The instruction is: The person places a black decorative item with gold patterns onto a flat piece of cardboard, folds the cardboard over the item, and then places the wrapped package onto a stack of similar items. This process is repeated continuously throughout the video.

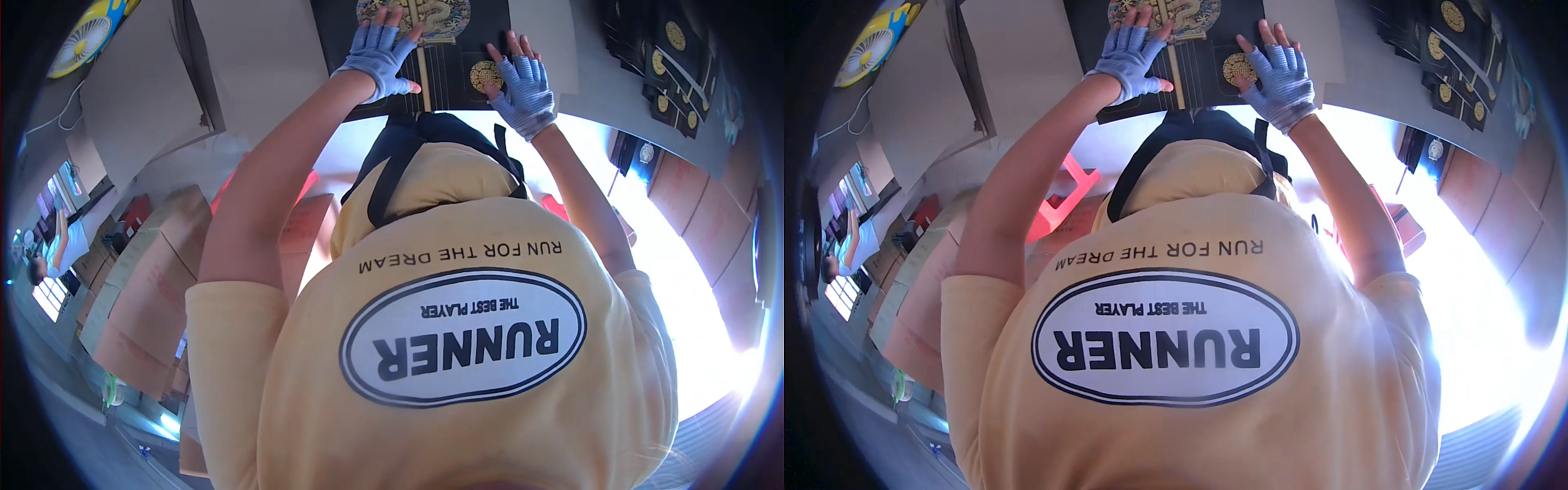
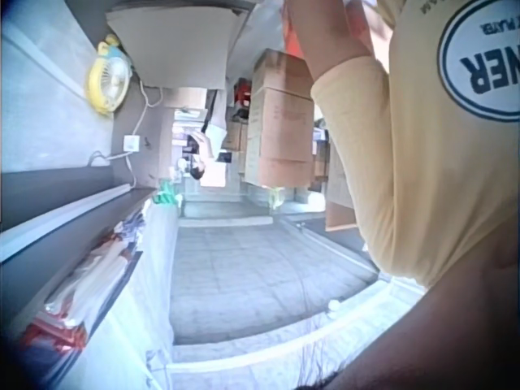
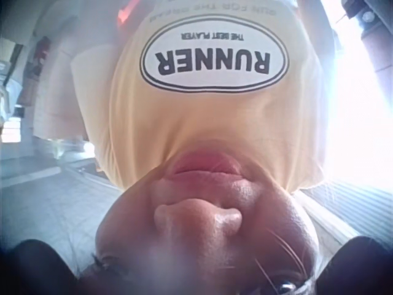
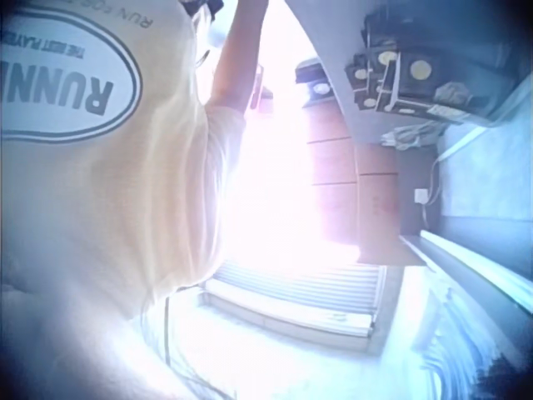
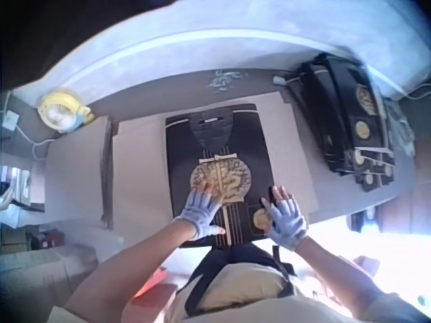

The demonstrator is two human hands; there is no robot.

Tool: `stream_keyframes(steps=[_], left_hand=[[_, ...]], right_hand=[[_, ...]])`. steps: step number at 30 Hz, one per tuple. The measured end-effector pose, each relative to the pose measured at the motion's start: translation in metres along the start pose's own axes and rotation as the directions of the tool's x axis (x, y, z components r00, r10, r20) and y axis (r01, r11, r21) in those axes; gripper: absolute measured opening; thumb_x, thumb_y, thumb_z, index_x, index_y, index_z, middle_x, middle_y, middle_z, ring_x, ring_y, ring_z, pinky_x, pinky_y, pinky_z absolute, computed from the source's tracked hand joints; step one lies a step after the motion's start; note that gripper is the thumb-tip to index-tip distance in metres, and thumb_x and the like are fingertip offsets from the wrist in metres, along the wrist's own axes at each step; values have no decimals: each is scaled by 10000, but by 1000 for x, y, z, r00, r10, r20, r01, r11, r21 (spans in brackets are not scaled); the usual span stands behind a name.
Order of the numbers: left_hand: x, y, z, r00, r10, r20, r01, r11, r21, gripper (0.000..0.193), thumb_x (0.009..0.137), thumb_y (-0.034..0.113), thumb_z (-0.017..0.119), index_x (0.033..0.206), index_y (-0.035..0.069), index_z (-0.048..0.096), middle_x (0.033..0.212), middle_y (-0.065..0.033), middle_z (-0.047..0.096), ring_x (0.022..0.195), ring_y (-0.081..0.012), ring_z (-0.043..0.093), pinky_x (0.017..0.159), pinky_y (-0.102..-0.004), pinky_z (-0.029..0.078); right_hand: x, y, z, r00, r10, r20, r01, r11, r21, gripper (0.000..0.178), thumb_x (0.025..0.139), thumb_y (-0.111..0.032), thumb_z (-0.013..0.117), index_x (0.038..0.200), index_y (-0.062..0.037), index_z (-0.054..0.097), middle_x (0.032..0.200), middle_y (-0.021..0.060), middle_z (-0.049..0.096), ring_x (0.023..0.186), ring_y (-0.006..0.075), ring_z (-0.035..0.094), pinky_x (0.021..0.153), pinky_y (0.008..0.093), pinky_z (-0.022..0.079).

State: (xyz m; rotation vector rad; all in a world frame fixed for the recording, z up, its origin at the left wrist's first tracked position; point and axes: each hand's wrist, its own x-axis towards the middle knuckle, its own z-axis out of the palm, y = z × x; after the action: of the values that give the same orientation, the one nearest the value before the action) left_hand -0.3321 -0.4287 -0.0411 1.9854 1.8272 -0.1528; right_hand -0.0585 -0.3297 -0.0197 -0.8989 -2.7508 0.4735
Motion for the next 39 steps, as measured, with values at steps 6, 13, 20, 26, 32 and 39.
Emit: stream_keyframes(steps=[6,13,20,26,32,39], left_hand=[[0,-4,23,976,64,-210,-52,997,60,1112,714,681,623,1520,123,98,1550,-266,-66,1428,-441,-111,1144,-538,-26],[-4,-2,9,982,41,-182,-44,999,-10,1058,723,631,654,1517,213,95,1559,-217,-49,1439,-397,-68,1149,-530,48],[-4,7,-17,992,-26,124,21,999,39,1259,586,689,736,1527,254,20,1553,-220,-142,1437,-392,-142,1152,-524,22],[-2,12,-20,985,-58,162,47,996,70,1369,514,707,762,1524,229,-28,1540,-248,-163,1419,-450,-146,1134,-567,20],[7,25,-31,951,-143,275,102,982,156,1421,501,695,778,1518,164,-60,1524,-279,-183,1402,-491,-150,1118,-605,21],[11,30,-38,914,-174,366,109,975,191,1431,522,692,769,1508,130,-103,1506,-317,-191,1396,-497,-161,1108,-622,-7]], right_hand=[[-1,-40,-2,964,-88,250,133,977,-167,666,812,-549,590,1420,-376,381,1571,87,166,1447,331,139,1049,709,164],[0,-62,10,910,-7,414,142,945,-296,604,871,-508,536,1433,-398,341,1576,37,168,1448,323,143,1030,736,143],[1,-66,10,902,22,431,113,952,-284,586,872,-500,536,1420,-388,362,1577,35,164,1454,320,112,1013,761,132],[-3,-69,16,899,55,433,71,960,-270,577,875,-494,535,1416,-373,379,1576,36,169,1459,318,83,1019,760,102],[-11,-60,9,872,-4,490,94,983,-158,628,891,-572,445,1451,-305,346,1573,43,178,1464,276,91,1105,650,59],[51,-13,17,964,24,265,70,938,-339,692,920,-587,379,1494,-219,259,1573,38,185,1455,224,140,1163,504,111]])
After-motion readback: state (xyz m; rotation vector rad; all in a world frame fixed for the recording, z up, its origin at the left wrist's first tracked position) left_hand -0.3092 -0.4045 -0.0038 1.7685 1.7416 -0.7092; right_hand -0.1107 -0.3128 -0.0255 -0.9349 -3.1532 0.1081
